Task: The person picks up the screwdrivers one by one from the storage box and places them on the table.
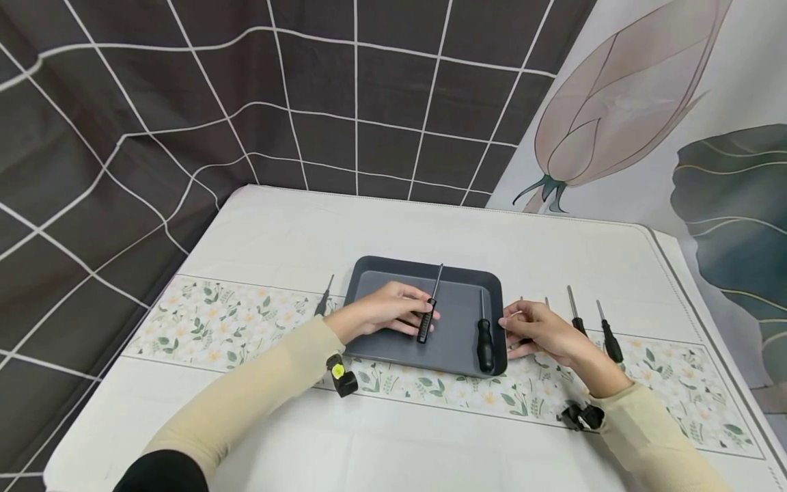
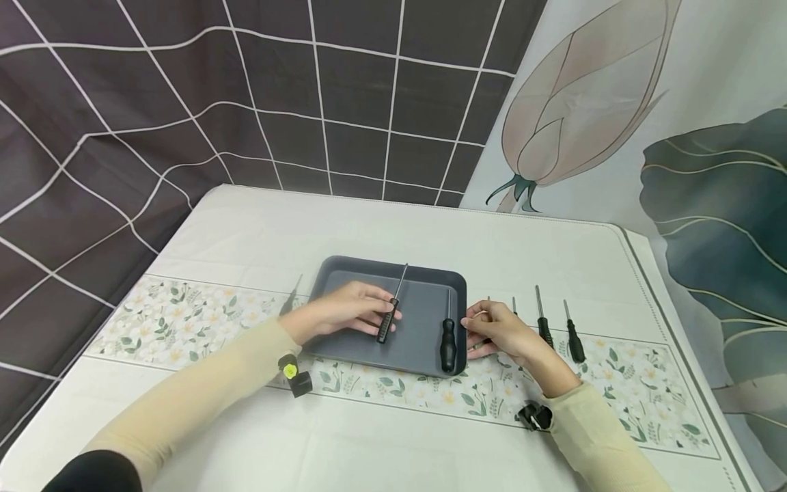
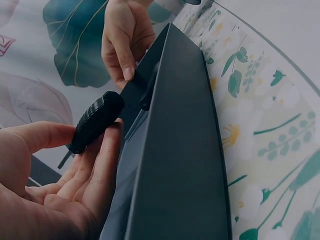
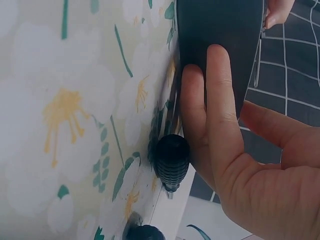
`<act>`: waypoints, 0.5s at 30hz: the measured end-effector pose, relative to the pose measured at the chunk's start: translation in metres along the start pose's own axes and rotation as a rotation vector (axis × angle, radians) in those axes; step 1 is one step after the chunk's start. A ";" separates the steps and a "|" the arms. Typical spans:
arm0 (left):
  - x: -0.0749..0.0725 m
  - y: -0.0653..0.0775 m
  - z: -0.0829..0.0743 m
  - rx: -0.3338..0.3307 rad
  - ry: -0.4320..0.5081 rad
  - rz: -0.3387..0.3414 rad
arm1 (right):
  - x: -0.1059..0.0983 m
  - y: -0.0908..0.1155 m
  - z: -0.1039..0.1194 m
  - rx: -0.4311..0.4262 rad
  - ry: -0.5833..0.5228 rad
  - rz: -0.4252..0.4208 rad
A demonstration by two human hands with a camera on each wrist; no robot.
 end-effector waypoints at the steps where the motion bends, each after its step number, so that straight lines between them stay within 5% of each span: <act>1: -0.001 0.001 0.000 0.002 0.001 0.001 | 0.000 0.000 0.000 -0.001 0.000 0.000; 15: -0.015 0.009 0.004 0.018 0.030 0.001 | 0.000 0.000 -0.001 0.001 0.000 -0.004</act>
Point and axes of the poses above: each hand's wrist, its own y-axis away from the middle knuckle, its own x-axis out of the palm, z = x × y, the point moved 1 cm from there along -y, towards the middle knuckle, and after that the axes turned 7 degrees about -y, right-handed, at the moved point
